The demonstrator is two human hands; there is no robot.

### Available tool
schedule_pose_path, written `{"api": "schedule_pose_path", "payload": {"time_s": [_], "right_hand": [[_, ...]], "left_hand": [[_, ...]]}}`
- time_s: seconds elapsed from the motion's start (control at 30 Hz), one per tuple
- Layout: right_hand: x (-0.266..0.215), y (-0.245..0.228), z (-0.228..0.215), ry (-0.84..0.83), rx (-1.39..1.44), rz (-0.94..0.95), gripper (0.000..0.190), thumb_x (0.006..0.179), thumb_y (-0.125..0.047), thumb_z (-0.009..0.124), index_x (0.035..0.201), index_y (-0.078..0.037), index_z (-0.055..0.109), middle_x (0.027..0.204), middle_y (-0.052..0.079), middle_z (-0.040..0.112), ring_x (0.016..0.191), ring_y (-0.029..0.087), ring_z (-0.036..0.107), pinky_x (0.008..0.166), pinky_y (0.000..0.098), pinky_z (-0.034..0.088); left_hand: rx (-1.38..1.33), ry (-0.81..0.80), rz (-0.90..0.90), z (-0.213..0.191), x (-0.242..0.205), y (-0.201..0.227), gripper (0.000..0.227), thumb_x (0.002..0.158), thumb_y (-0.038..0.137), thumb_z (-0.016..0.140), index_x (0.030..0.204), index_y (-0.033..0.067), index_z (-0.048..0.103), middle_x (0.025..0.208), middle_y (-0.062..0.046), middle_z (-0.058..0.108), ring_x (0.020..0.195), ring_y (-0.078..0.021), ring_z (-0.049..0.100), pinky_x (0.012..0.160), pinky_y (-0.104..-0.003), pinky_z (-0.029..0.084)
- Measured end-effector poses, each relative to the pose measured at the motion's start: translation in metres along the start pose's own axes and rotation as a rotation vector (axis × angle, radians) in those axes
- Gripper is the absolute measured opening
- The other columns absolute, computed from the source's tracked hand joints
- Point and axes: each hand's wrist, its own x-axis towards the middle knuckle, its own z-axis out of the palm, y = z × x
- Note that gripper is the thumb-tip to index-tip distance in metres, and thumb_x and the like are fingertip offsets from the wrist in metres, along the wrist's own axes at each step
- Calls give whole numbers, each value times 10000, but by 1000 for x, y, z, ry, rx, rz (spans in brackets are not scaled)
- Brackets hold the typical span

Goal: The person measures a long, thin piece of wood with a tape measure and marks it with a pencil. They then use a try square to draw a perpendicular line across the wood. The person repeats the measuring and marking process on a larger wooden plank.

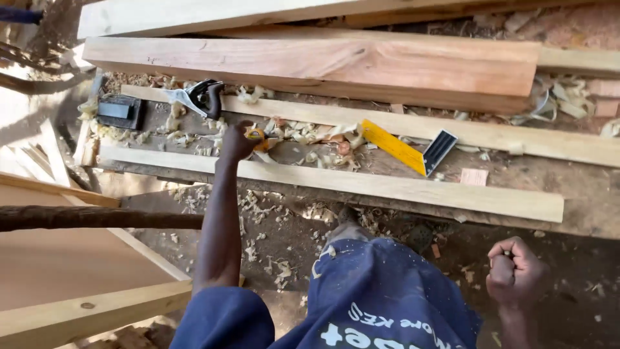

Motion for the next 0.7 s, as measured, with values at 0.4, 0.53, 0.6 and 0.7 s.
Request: {"api": "schedule_pose_path", "payload": {"time_s": [0.4,0.53,0.6,0.7], "right_hand": [[25,-66,87,-250,70,-62,190,849,-140,517,757,-144,683,546,11,590,400,104,386,336,316,305],[6,-122,141,-298,280,327,319,875,-387,695,915,-78,760,682,32,629,565,136,533,524,311,451],[0,-147,158,-168,350,434,390,822,-385,748,1030,-57,785,855,78,776,744,172,724,685,302,626],[5,-163,163,-214,477,310,562,819,-456,735,1243,-86,740,986,88,811,889,149,758,774,273,575]], "left_hand": [[-188,352,145,5,-27,30,838,578,387,1010,1189,91,519,1177,-148,539,972,-340,584,769,-471,518],[-1482,405,23,33,-82,100,531,742,48,843,926,186,364,857,-11,456,743,-108,492,521,-273,487],[-1697,349,145,61,-114,132,498,745,-46,790,884,179,368,941,-24,444,898,-152,527,571,-325,585],[-1597,-91,447,62,-166,191,467,787,-42,792,884,169,388,997,-48,550,1097,-263,651,920,-375,557]]}}
